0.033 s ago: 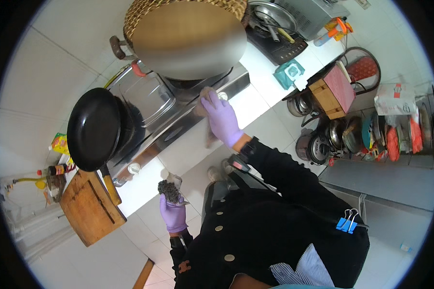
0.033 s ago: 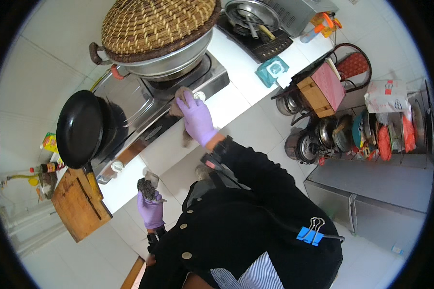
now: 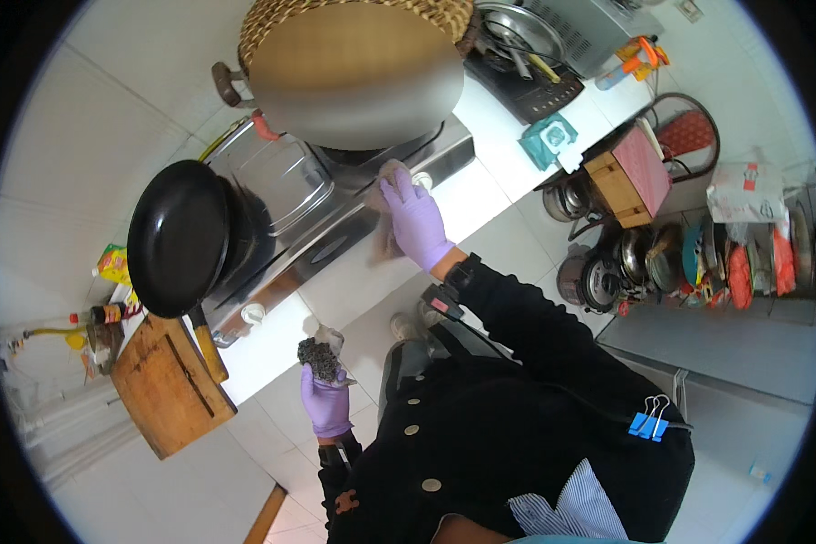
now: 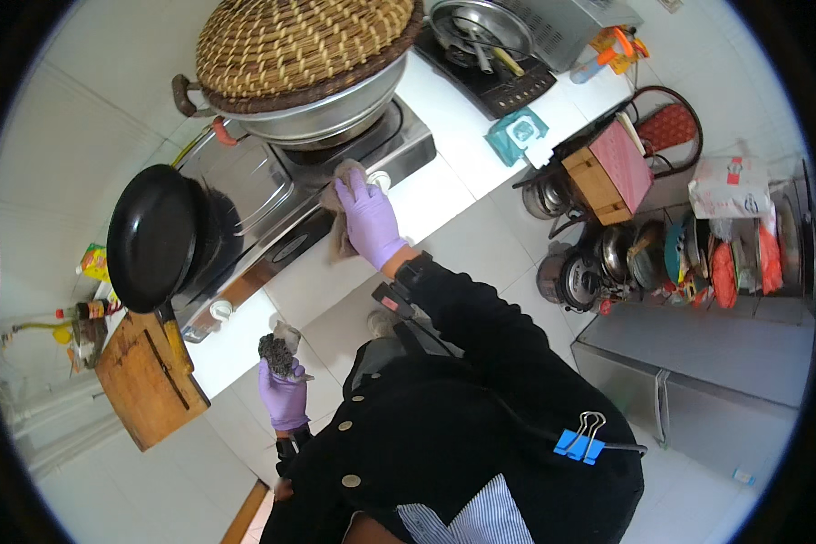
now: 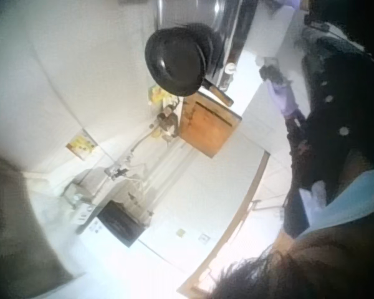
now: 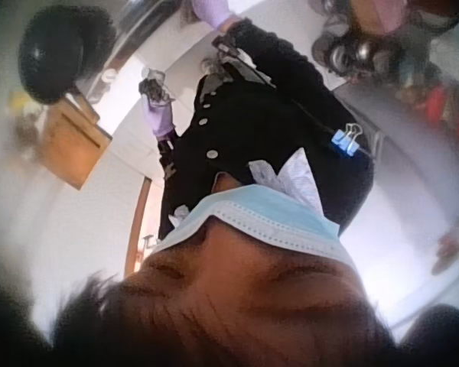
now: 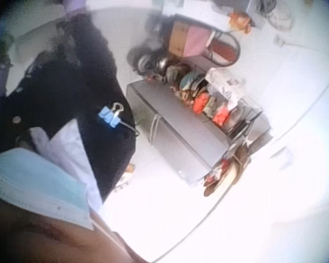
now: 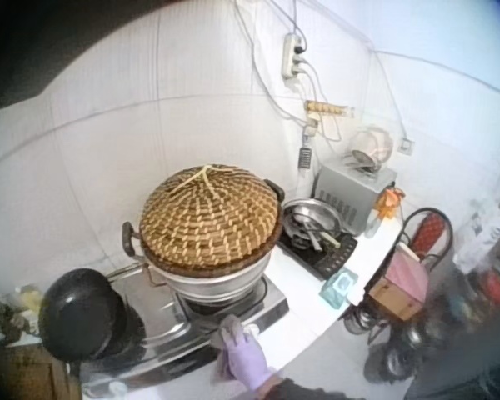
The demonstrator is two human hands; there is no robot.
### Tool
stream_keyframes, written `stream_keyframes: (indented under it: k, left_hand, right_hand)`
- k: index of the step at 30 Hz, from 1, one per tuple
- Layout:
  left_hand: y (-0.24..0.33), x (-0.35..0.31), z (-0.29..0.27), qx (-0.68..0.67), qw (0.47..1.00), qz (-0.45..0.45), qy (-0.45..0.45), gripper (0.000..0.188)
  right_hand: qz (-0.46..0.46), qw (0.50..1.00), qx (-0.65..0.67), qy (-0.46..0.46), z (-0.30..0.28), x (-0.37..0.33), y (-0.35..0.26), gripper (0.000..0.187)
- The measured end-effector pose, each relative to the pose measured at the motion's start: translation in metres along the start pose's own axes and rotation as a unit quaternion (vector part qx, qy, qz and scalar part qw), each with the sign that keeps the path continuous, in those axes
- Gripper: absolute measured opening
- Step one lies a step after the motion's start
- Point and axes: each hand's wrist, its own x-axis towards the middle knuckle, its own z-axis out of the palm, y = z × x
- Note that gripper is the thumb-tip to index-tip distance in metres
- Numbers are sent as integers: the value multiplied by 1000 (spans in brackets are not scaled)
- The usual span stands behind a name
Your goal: The person wipes a pink patterned mat on a chair with a cloth, then wipes the white countertop and stovetop area with a cloth and steel wool. They handle a spray bottle and a steel wool pad during the cleaning.
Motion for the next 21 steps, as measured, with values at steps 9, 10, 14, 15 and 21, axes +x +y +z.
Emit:
stream_keyframes:
  k: [9, 10, 14, 15, 21]
  left_hand:
    - [1, -13, -21, -32, 998, 45, 35, 40]
    - [1, -10, -22, -46, 997, 58, -29, 40]
    - [-1, -11, -27, -52, 997, 59, -7, 37]
    - [-2, -13, -27, -51, 996, 42, 66, 36]
    - [-2, -10, -31, -60, 994, 52, 79, 37]
  right_hand:
    - [10, 996, -8, -89, 8, -23, -9, 61]
    - [-10, 1000, 19, 7, 8, -16, -10, 59]
    - [-15, 999, -27, 22, 25, -1, -26, 59]
    - [9, 999, -34, -39, 29, -6, -30, 59]
    - [-29, 998, 16, -47, 20, -45, -19, 58]
